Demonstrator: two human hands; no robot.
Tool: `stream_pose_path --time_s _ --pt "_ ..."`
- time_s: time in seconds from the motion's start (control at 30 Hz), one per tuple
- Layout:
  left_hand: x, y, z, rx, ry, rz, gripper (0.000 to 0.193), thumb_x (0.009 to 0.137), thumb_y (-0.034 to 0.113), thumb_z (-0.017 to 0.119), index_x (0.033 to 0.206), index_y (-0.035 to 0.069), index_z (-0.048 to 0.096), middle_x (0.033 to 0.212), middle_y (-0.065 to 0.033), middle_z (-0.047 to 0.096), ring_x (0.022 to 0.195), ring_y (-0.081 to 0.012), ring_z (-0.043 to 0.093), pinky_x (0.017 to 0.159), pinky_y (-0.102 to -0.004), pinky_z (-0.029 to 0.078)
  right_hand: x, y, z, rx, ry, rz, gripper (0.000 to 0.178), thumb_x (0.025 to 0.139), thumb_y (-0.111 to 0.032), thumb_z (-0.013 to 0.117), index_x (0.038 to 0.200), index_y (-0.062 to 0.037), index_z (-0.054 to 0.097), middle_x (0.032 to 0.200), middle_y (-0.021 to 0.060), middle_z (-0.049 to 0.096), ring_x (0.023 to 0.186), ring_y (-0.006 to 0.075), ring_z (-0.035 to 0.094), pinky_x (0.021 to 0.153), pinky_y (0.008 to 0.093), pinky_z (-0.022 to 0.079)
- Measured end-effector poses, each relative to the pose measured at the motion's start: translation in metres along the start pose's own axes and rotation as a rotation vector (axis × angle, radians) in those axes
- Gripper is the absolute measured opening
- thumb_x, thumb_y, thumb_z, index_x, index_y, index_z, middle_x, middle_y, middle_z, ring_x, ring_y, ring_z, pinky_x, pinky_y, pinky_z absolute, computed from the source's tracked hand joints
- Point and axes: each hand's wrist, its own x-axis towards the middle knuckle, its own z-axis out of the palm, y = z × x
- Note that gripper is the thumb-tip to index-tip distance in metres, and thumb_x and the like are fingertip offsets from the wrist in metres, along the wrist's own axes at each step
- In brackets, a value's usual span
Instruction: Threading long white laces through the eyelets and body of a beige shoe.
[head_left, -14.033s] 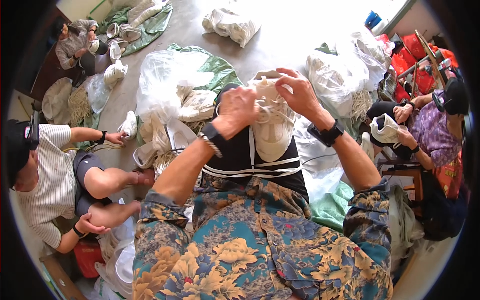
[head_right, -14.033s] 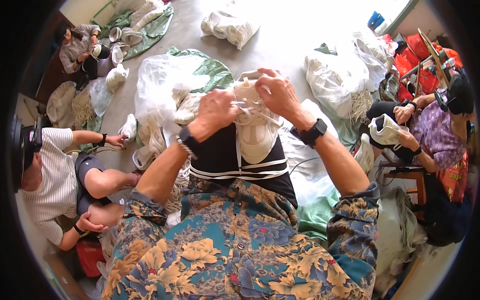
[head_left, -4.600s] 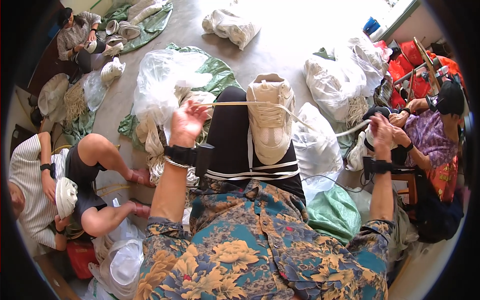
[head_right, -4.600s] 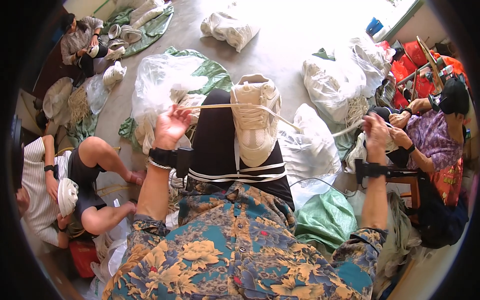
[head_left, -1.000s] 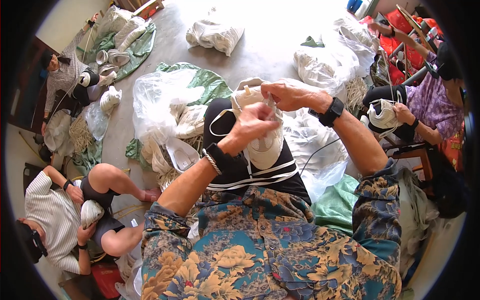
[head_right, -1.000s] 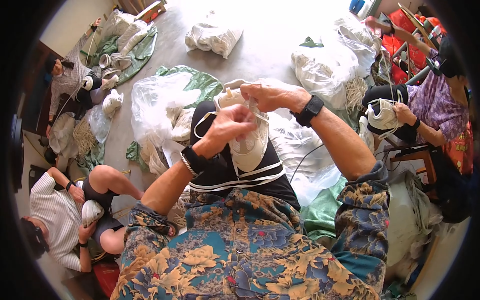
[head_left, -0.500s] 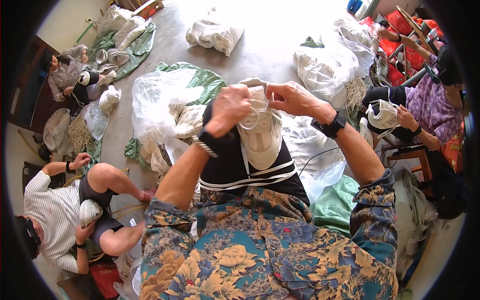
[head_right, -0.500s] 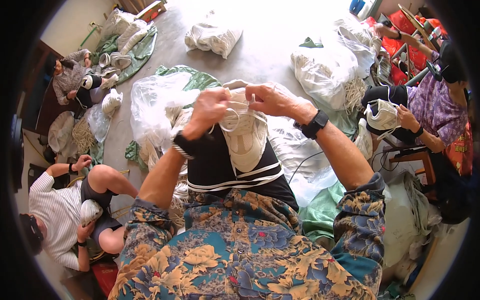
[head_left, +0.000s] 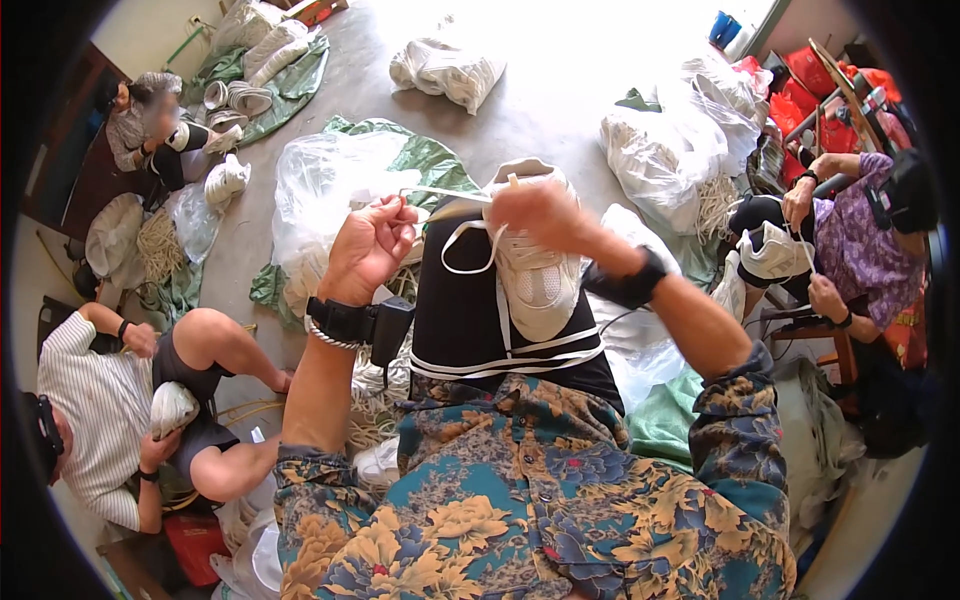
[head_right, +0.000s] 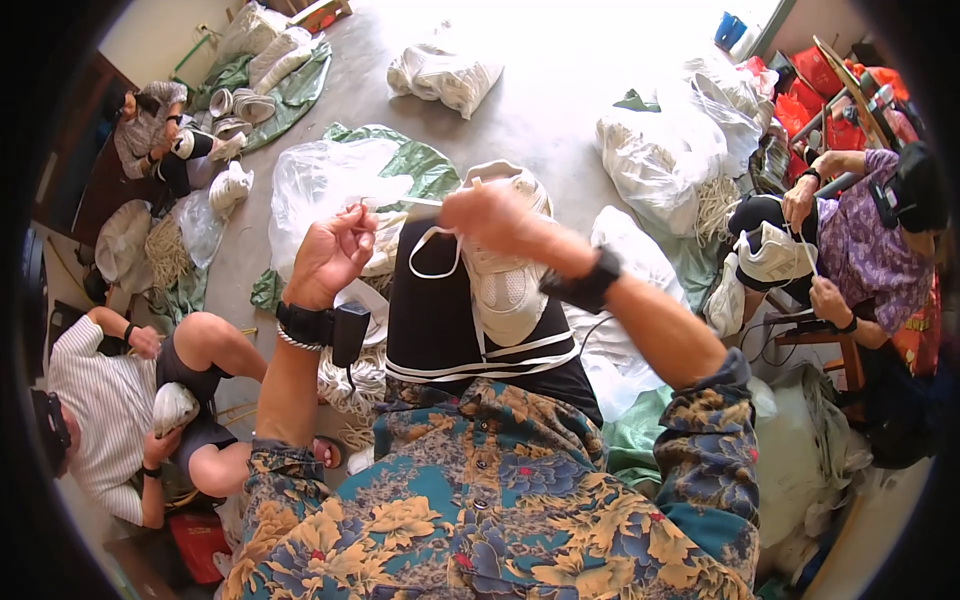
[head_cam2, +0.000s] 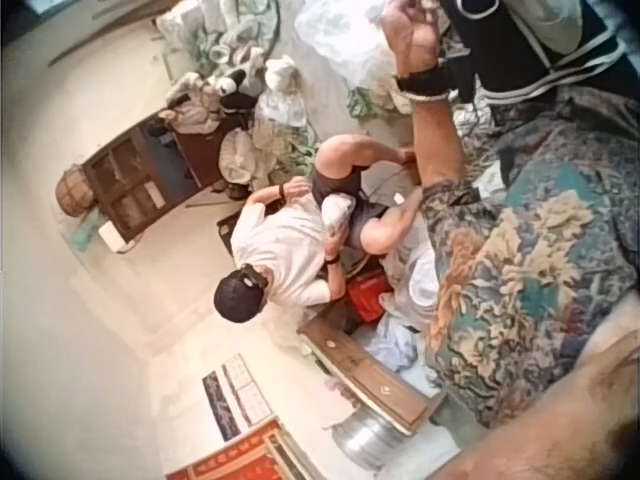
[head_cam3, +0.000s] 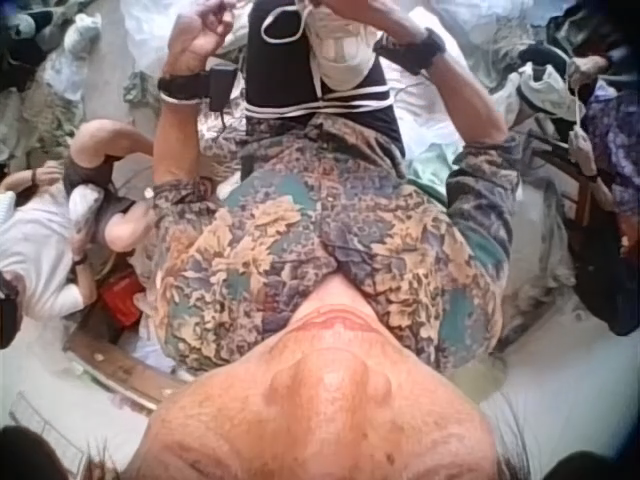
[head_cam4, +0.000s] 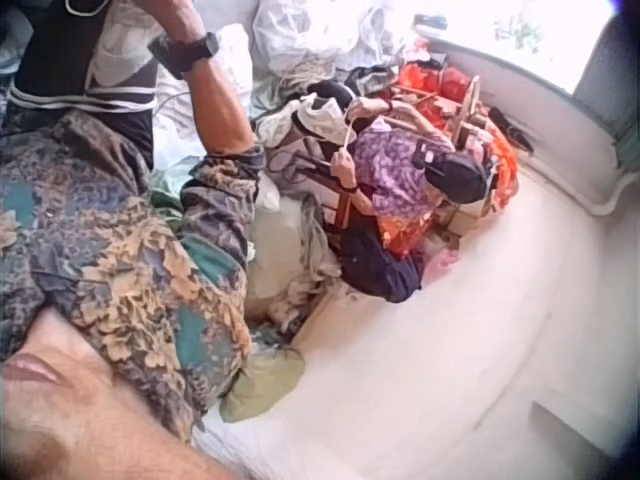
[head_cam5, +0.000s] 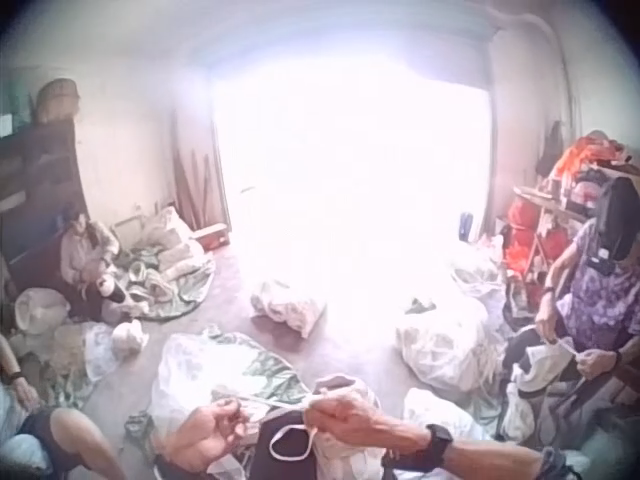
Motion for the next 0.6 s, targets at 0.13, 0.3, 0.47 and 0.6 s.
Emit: stream_pose_path --time_s 0.13,0.3,0.47,0.6 --pt "0.019 -0.014 -0.021 -0.146 -0.161 0.032 0.009 0.09 0.012 0.046 0.095 0.006 0.051 0.099 -0.0167 0.061 0.076 -0.0264 0.062 0.055 -0.0273 0.046 0.002 -0.017 -0.131 0.694 0.806 0.372 0.019 0.091 -0.014 0.045 0.089 -0.001 0.06 0.071 0.003 0.057 0.057 0.007 0.043 0.053 0.0195 0.038" --pt "0.039 -0.043 -0.015 -0.485 -0.336 0.065 0.011 0.09 0.008 0.044 0.09 0.004 0.054 0.097 -0.0166 0.063 0.087 -0.0302 0.063 0.063 -0.0304 0.049 -0.044 0.03 -0.157 0.735 0.845 0.531 0.023 0.094 -0.014 0.043 0.103 0.0022 0.056 0.091 0.0105 0.063 0.064 0.0091 0.051 0.055 0.0202 0.042" --pt "0.034 0.011 -0.156 -0.484 0.19 0.215 0.01 0.085 0.001 0.05 0.081 -0.003 0.058 0.08 -0.0143 0.064 0.079 -0.0242 0.063 0.072 -0.0305 0.052 -0.035 0.032 -0.095 0.703 0.604 0.677 0.024 0.095 -0.014 0.041 0.103 0.0016 0.058 0.09 0.0116 0.065 0.062 0.0095 0.054 0.054 0.0203 0.045" --pt "-0.03 0.05 -0.299 -0.552 0.615 0.475 0.019 0.091 0.01 0.048 0.077 -0.001 0.056 0.078 -0.0135 0.062 0.08 -0.0268 0.062 0.068 -0.0325 0.053 -0.018 0.029 -0.06 0.522 0.295 0.622 0.022 0.093 -0.018 0.049 0.092 -0.0043 0.065 0.076 0.0017 0.064 0.058 0.0029 0.05 0.052 0.0178 0.043"
